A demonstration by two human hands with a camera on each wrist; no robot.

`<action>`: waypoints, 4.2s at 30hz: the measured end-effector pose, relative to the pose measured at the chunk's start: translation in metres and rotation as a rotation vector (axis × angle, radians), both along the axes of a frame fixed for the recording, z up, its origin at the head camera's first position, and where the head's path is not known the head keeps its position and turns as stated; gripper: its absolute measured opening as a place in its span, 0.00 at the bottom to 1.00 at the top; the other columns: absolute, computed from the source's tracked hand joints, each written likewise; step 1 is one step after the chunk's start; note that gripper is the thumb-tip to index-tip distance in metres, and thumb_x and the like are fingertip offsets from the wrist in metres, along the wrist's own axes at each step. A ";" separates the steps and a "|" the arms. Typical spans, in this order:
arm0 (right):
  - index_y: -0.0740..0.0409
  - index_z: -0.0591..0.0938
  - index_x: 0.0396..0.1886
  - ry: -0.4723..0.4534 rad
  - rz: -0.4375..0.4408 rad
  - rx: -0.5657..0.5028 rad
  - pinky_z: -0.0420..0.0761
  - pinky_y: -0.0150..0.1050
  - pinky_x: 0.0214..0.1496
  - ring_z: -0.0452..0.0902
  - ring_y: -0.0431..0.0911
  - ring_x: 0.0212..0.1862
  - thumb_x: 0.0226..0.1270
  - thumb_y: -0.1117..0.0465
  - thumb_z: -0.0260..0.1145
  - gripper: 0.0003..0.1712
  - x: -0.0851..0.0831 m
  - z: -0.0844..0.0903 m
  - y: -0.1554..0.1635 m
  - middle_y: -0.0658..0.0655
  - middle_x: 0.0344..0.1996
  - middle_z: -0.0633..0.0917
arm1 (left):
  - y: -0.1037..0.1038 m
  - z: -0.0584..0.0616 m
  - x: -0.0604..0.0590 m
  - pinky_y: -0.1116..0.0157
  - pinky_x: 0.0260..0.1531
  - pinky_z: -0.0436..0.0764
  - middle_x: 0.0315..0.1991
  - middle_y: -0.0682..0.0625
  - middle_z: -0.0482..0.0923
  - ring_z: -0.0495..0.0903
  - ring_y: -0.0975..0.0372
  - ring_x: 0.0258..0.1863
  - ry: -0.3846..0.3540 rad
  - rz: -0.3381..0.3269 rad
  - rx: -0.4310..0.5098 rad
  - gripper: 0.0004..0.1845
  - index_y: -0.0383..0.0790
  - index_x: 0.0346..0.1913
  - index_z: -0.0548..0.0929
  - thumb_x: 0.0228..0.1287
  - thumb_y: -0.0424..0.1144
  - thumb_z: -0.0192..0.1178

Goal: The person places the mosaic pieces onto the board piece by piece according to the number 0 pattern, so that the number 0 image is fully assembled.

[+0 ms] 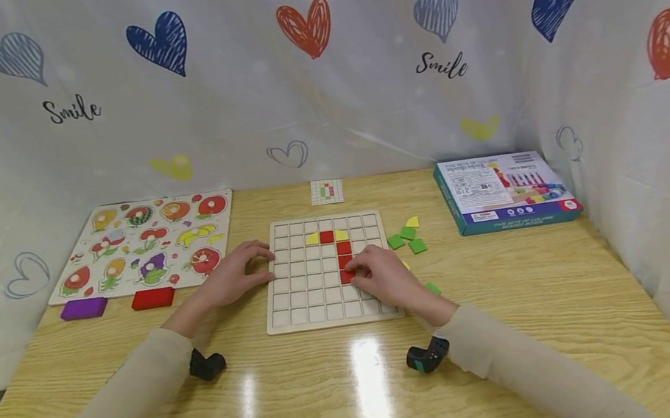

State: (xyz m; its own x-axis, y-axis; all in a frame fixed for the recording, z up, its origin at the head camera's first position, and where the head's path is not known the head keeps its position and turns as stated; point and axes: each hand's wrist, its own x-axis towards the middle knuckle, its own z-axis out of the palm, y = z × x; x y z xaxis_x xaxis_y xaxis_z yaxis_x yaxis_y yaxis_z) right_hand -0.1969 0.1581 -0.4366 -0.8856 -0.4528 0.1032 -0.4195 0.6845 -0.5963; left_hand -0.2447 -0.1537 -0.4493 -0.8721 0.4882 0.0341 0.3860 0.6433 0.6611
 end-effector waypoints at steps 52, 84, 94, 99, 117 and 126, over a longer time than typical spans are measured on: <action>0.57 0.79 0.61 -0.268 -0.396 -0.246 0.78 0.29 0.45 0.77 0.49 0.49 0.73 0.55 0.62 0.21 0.011 0.001 0.086 0.59 0.55 0.80 | -0.001 0.000 0.001 0.49 0.67 0.63 0.63 0.38 0.69 0.66 0.46 0.66 0.001 0.003 -0.006 0.16 0.36 0.52 0.80 0.65 0.39 0.66; 0.62 0.82 0.56 -0.053 -0.118 -0.032 0.76 0.41 0.43 0.76 0.48 0.43 0.64 0.65 0.69 0.20 0.013 -0.012 0.089 0.58 0.45 0.81 | -0.002 0.000 0.000 0.48 0.67 0.62 0.63 0.38 0.69 0.65 0.45 0.66 0.002 -0.007 -0.002 0.18 0.36 0.53 0.79 0.65 0.40 0.65; 0.60 0.84 0.51 -0.050 -0.113 -0.006 0.74 0.36 0.39 0.73 0.45 0.39 0.63 0.64 0.70 0.16 0.012 -0.014 0.094 0.54 0.40 0.81 | -0.001 -0.001 0.000 0.48 0.68 0.62 0.64 0.39 0.68 0.64 0.46 0.67 -0.016 0.008 -0.017 0.18 0.36 0.54 0.79 0.65 0.41 0.65; 0.59 0.85 0.48 -0.040 -0.137 0.004 0.74 0.36 0.37 0.73 0.43 0.37 0.62 0.63 0.71 0.14 0.011 -0.016 0.096 0.53 0.37 0.80 | -0.001 0.000 0.001 0.48 0.68 0.61 0.64 0.38 0.68 0.64 0.46 0.67 -0.015 0.009 -0.014 0.18 0.36 0.54 0.79 0.65 0.41 0.65; 0.60 0.86 0.47 -0.020 -0.116 0.020 0.73 0.35 0.35 0.72 0.43 0.35 0.62 0.63 0.71 0.14 0.012 -0.015 0.096 0.53 0.35 0.78 | -0.001 -0.001 0.002 0.48 0.68 0.61 0.64 0.39 0.68 0.64 0.46 0.67 -0.011 0.010 -0.016 0.17 0.38 0.54 0.79 0.65 0.41 0.65; 0.60 0.86 0.47 -0.026 -0.111 0.039 0.72 0.35 0.35 0.71 0.43 0.35 0.62 0.62 0.71 0.13 0.013 -0.011 0.093 0.52 0.34 0.78 | -0.001 -0.001 0.001 0.48 0.68 0.61 0.65 0.39 0.68 0.64 0.45 0.67 -0.014 0.002 -0.018 0.18 0.37 0.54 0.79 0.65 0.41 0.65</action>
State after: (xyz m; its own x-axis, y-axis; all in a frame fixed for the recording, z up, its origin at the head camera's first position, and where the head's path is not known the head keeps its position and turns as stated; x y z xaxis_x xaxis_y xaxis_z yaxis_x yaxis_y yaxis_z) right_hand -0.1835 0.2514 -0.4479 -0.9326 -0.3551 0.0640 -0.3248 0.7487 -0.5779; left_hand -0.2437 -0.1550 -0.4502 -0.8732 0.4871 0.0132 0.3756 0.6555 0.6551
